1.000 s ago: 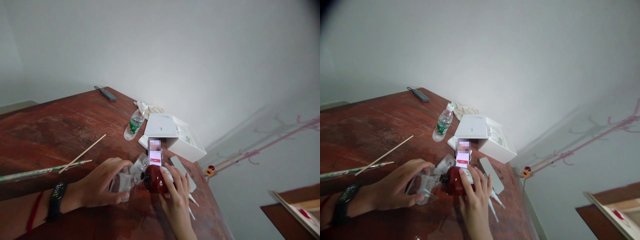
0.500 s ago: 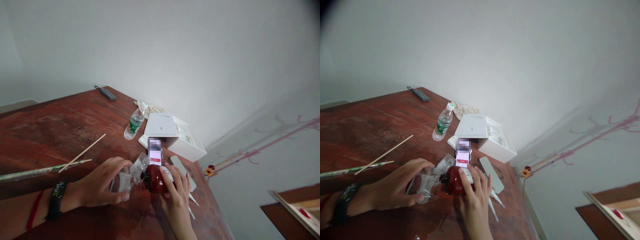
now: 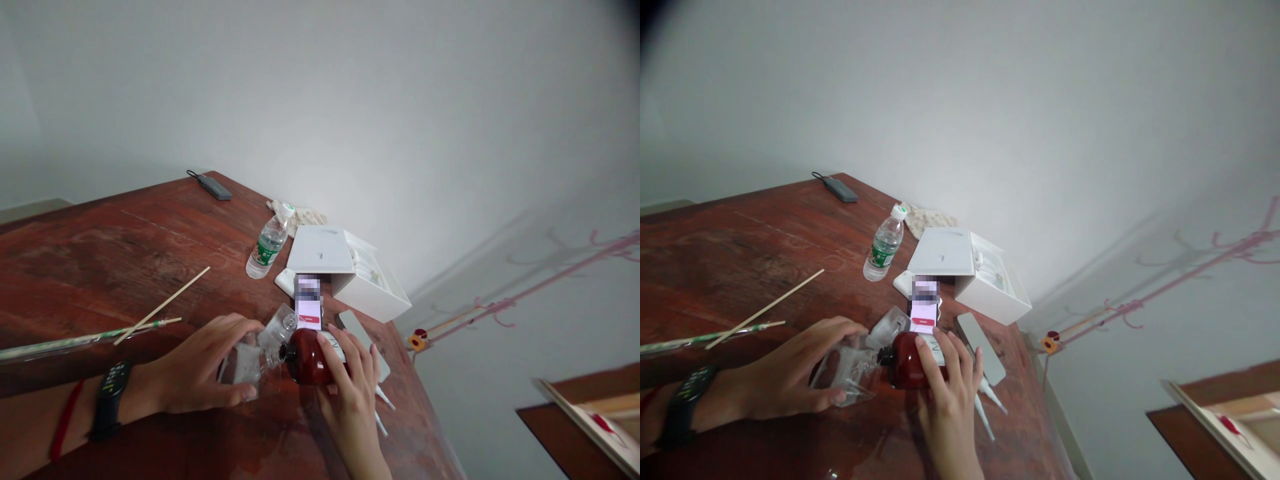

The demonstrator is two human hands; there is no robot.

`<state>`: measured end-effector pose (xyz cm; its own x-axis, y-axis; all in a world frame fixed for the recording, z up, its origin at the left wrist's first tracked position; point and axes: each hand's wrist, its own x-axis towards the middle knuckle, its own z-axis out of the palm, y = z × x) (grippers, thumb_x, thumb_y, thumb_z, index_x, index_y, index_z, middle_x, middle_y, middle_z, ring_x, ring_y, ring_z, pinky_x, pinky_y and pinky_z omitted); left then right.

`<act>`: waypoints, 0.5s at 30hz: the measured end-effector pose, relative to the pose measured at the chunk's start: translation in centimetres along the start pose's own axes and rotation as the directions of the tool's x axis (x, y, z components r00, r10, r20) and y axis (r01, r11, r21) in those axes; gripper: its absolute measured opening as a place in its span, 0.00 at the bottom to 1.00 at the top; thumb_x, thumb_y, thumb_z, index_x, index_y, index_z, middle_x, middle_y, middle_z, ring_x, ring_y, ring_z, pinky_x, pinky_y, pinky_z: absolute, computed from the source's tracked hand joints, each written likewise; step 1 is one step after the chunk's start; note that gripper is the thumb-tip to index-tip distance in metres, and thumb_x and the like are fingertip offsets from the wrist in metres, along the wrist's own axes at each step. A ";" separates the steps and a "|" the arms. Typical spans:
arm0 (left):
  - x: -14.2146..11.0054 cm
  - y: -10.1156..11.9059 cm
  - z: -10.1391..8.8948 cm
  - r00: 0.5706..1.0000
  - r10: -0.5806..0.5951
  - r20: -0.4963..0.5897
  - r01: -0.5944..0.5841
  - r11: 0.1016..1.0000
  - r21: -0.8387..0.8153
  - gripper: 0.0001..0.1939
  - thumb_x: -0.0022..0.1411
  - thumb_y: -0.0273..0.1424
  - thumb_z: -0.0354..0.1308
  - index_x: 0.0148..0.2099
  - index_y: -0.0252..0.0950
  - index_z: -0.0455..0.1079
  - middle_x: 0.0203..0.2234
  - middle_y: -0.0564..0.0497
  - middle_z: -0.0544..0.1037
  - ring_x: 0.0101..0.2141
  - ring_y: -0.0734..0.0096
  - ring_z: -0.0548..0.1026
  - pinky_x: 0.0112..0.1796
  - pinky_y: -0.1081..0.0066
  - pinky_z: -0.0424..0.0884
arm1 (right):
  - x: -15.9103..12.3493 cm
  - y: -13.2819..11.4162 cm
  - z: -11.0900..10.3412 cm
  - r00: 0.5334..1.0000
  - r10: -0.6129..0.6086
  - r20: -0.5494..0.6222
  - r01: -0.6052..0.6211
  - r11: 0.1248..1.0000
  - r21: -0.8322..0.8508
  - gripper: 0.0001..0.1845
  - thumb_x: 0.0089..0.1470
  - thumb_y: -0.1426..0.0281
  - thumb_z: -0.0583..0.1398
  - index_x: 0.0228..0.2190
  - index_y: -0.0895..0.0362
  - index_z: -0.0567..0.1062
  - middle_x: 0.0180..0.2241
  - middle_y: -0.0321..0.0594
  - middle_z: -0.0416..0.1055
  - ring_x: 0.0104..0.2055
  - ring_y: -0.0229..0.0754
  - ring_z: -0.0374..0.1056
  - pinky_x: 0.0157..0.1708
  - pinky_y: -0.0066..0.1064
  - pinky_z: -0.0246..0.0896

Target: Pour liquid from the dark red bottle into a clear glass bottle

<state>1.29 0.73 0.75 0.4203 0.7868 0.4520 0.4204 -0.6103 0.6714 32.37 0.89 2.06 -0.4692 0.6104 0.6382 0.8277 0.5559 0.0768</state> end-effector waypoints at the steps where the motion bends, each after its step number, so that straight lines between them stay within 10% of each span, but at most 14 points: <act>1: 0.0 -0.1 0.0 1.000 0.002 -0.002 -0.002 1.000 0.001 0.34 0.68 0.56 0.62 0.64 0.39 0.65 0.53 0.42 0.77 0.51 0.46 0.77 0.53 0.55 0.74 | 0.0 -0.1 0.0 1.000 0.008 0.000 -0.008 1.000 0.004 0.38 0.61 0.79 0.59 0.68 0.44 0.67 0.65 0.46 0.70 0.65 0.62 0.65 0.69 0.70 0.45; 15: 0.0 -0.4 0.0 0.999 -0.029 0.032 0.029 0.999 -0.015 0.35 0.66 0.55 0.64 0.64 0.37 0.66 0.53 0.41 0.78 0.51 0.45 0.78 0.51 0.53 0.75 | 0.3 -1.0 -0.3 0.999 0.043 -0.023 -0.042 0.998 0.039 0.37 0.59 0.81 0.59 0.66 0.44 0.68 0.64 0.47 0.70 0.66 0.62 0.65 0.68 0.70 0.47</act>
<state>1.12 0.95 0.44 0.4336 0.8007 0.4134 0.4202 -0.5855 0.6933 31.53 0.38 2.34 -0.4255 0.6205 0.6587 0.8341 0.5513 0.0195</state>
